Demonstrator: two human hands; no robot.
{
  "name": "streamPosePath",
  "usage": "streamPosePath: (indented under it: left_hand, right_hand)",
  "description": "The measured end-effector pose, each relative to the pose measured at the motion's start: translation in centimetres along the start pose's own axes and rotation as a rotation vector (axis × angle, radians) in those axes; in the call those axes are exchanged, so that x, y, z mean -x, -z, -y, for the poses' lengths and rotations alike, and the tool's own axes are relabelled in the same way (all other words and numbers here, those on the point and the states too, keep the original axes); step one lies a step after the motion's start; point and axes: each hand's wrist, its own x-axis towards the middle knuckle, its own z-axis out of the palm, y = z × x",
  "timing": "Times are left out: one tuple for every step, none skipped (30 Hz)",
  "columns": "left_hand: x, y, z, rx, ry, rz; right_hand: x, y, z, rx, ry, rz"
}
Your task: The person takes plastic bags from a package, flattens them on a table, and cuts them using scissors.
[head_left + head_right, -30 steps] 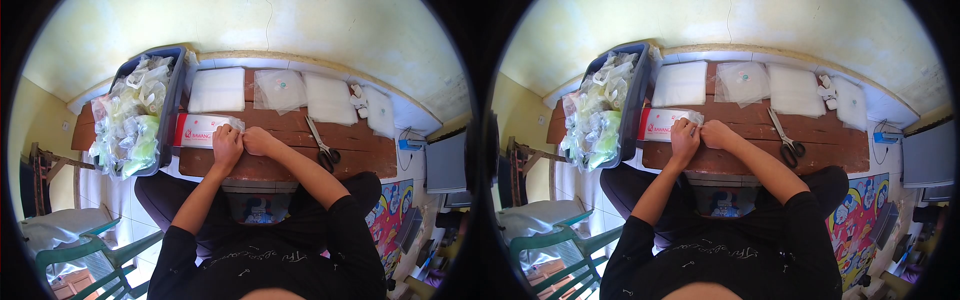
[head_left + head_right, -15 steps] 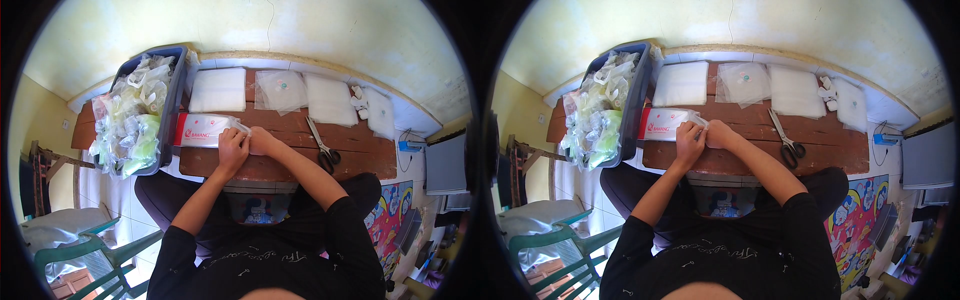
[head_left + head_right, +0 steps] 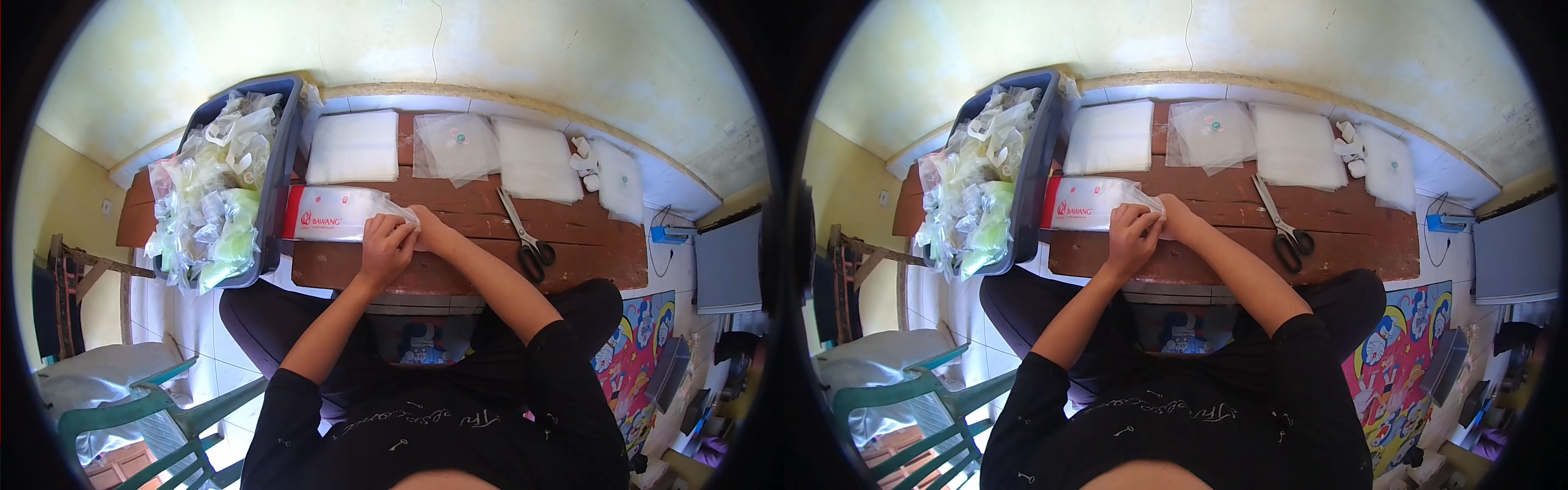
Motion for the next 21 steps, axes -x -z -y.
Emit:
streamPosePath:
  left_hand:
    - [-0.1, 0.0, -0.1, -0.010, 0.012, -0.006]
    - [-0.2, 0.1, -0.1, -0.021, 0.023, -0.013]
    - [-0.2, 0.1, 0.0, -0.022, 0.024, -0.016]
    - [-0.2, 0.2, 0.0, -0.028, 0.034, -0.017]
    - [-0.2, 0.2, 0.1, -0.032, 0.044, -0.017]
    - [-0.2, 0.2, 0.1, -0.031, 0.046, -0.017]
    - [-0.3, 0.1, 0.3, -0.041, 0.052, -0.027]
    - [-0.3, 0.2, 0.4, -0.053, 0.058, -0.036]
    - [-0.3, 0.2, 0.5, -0.053, 0.059, -0.036]
    - [-0.3, 0.3, 0.6, -0.061, 0.064, -0.035]
    - [-0.4, 0.3, 0.6, -0.068, 0.069, -0.034]
    - [-0.3, 0.2, 0.7, -0.068, 0.069, -0.033]
    - [-0.2, 0.1, 0.7, -0.065, 0.070, -0.035]
    - [-0.2, 0.1, 0.7, -0.062, 0.069, -0.037]
    - [-0.2, 0.0, 0.7, -0.060, 0.068, -0.034]
    - [-0.2, 0.0, 0.6, -0.054, 0.056, -0.025]
    - [-0.2, 0.0, 0.6, -0.048, 0.042, -0.016]
    - [-0.2, 0.0, 0.5, -0.049, 0.041, -0.016]
    - [-0.2, 0.0, 0.4, -0.037, 0.031, -0.011]
    - [-0.2, 0.0, 0.3, -0.024, 0.021, -0.006]
    - [-0.1, 0.0, 0.3, -0.024, 0.020, -0.005]
  right_hand:
    - [0.1, 0.3, 0.6, -0.027, -0.014, -0.036]
    - [0.1, 0.6, 1.1, -0.055, -0.027, -0.072]
    - [0.2, 0.7, 1.1, -0.054, -0.025, -0.071]
    - [0.4, 0.8, 1.2, -0.019, -0.017, -0.075]
    - [0.6, 0.8, 1.2, 0.016, -0.011, -0.080]
    - [1.0, 1.0, 1.5, 0.016, -0.013, -0.077]
    - [1.3, 1.1, 1.8, 0.077, 0.000, -0.118]
    - [1.6, 1.1, 2.1, 0.137, 0.013, -0.160]
    - [1.9, 1.3, 2.3, 0.136, 0.014, -0.159]
    - [2.1, 1.5, 2.6, 0.146, 0.066, -0.221]
    - [2.2, 1.7, 2.8, 0.156, 0.118, -0.283]
    - [2.2, 1.7, 2.8, 0.155, 0.117, -0.284]
    - [2.2, 1.7, 2.8, 0.168, 0.156, -0.286]
    - [2.2, 1.7, 2.8, 0.183, 0.195, -0.289]
    - [2.3, 1.6, 2.7, 0.183, 0.193, -0.290]
    - [2.3, 1.4, 2.5, 0.197, 0.100, -0.171]
    - [2.3, 1.3, 2.4, 0.210, 0.010, -0.052]
    - [1.9, 1.1, 2.3, 0.210, 0.011, -0.054]
    - [1.5, 0.9, 2.3, 0.156, -0.014, -0.054]
    - [1.3, 0.8, 2.3, 0.103, -0.040, -0.053]
    - [1.1, 0.8, 2.1, 0.102, -0.041, -0.054]
